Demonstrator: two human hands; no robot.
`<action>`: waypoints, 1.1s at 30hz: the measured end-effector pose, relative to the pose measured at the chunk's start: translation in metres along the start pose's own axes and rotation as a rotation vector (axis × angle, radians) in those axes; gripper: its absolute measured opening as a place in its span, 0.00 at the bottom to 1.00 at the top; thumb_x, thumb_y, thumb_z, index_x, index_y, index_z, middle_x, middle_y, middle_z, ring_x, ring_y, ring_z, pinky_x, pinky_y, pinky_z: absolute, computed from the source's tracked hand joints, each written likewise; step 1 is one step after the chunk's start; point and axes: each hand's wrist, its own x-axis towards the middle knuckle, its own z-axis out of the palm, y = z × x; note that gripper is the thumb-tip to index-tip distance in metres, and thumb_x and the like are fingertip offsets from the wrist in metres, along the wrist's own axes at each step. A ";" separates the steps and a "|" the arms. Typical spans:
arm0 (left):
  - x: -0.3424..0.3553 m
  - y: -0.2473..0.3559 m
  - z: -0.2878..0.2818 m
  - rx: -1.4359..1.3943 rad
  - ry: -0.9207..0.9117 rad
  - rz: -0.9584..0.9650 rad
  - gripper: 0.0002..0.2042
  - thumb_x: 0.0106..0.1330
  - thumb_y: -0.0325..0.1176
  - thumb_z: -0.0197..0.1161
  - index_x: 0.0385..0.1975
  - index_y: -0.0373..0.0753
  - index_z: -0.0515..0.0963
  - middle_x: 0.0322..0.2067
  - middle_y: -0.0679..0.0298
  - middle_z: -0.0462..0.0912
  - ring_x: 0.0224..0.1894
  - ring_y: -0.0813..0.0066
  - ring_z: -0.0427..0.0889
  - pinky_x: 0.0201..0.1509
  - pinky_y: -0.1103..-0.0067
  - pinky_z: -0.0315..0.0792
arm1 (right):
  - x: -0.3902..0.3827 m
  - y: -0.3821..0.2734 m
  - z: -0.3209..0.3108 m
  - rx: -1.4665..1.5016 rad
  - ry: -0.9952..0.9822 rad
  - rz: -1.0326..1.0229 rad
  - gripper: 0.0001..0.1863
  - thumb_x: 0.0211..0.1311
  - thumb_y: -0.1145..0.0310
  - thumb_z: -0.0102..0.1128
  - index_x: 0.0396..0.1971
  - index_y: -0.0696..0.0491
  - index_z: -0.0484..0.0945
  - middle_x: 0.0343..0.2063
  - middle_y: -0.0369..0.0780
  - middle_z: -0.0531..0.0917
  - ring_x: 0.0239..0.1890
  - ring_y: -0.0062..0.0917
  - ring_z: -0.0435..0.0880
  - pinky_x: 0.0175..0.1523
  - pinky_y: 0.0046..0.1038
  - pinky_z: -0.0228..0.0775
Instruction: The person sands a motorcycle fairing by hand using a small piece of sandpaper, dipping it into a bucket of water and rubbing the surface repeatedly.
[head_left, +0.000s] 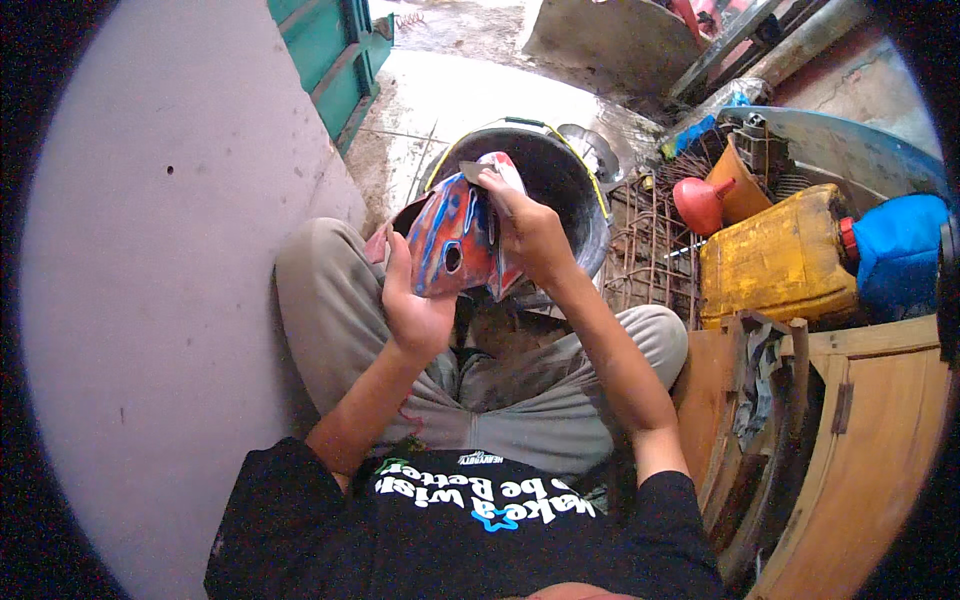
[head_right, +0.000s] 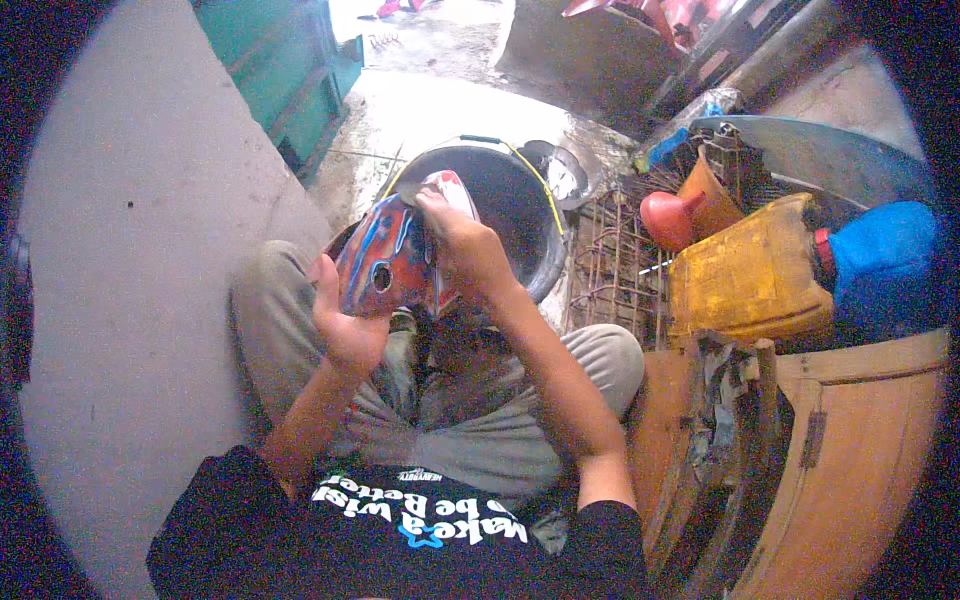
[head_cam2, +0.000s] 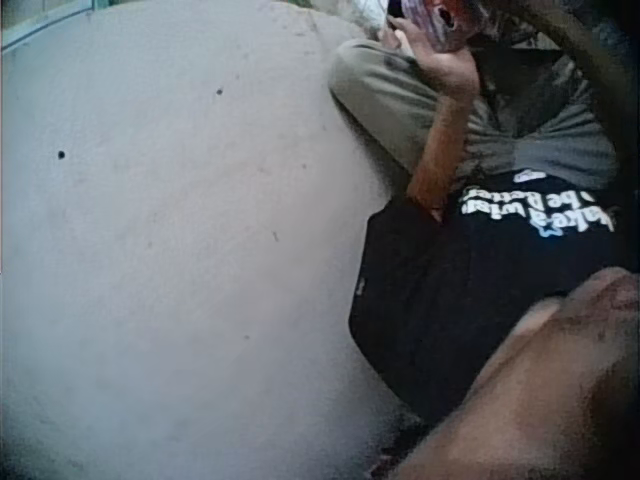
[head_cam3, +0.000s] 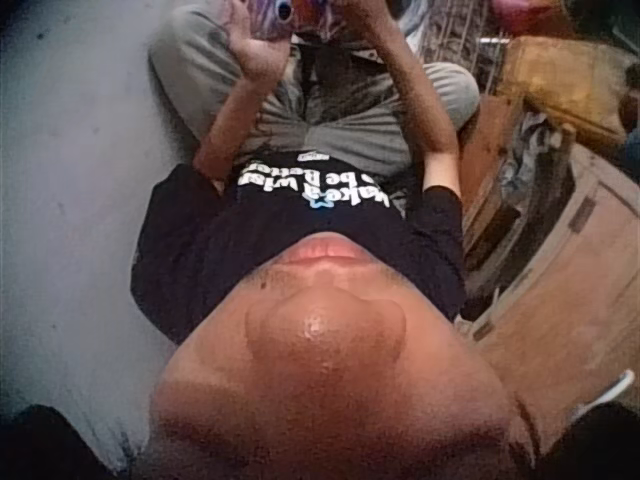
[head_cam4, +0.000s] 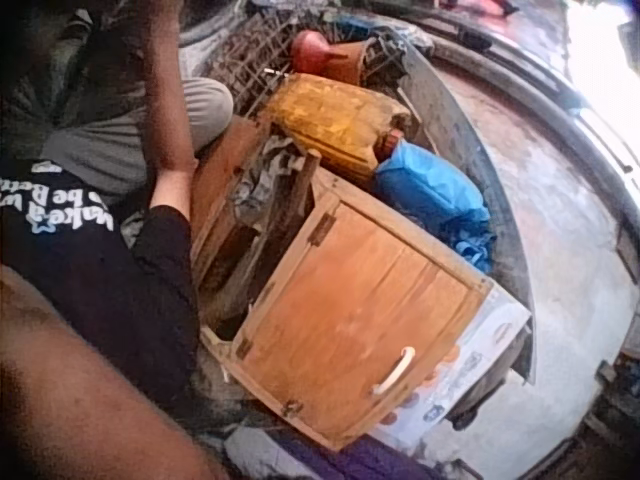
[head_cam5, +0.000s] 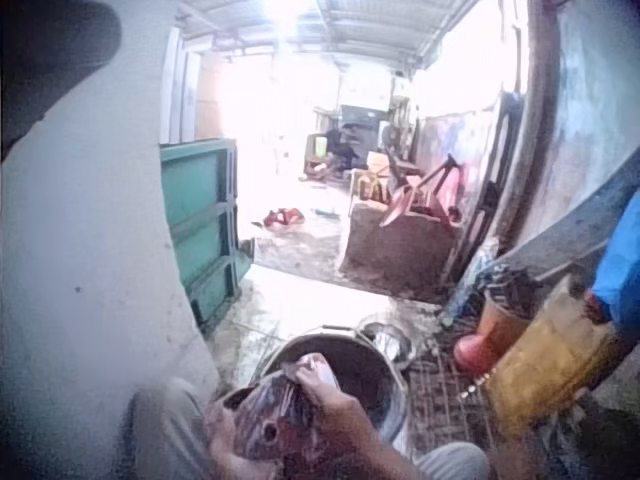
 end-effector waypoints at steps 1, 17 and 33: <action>0.001 0.002 -0.004 0.040 0.040 0.006 0.31 0.77 0.57 0.36 0.66 0.37 0.65 0.61 0.57 0.73 0.63 0.61 0.73 0.67 0.63 0.66 | 0.003 -0.005 0.002 0.006 -0.002 -0.044 0.21 0.62 0.79 0.54 0.57 0.59 0.76 0.55 0.51 0.79 0.58 0.40 0.80 0.63 0.34 0.72; 0.003 0.001 0.010 0.013 -0.002 0.015 0.28 0.79 0.53 0.36 0.65 0.36 0.66 0.61 0.57 0.74 0.62 0.63 0.74 0.66 0.65 0.67 | 0.000 0.015 0.002 -0.085 0.028 0.071 0.22 0.61 0.74 0.55 0.56 0.59 0.75 0.53 0.49 0.81 0.57 0.39 0.82 0.62 0.37 0.74; 0.003 0.004 0.011 0.056 0.059 0.009 0.31 0.75 0.58 0.39 0.63 0.40 0.68 0.58 0.58 0.77 0.60 0.60 0.75 0.64 0.62 0.69 | 0.006 -0.002 -0.001 0.014 0.016 -0.033 0.22 0.58 0.74 0.60 0.55 0.57 0.75 0.52 0.52 0.81 0.55 0.44 0.82 0.58 0.37 0.75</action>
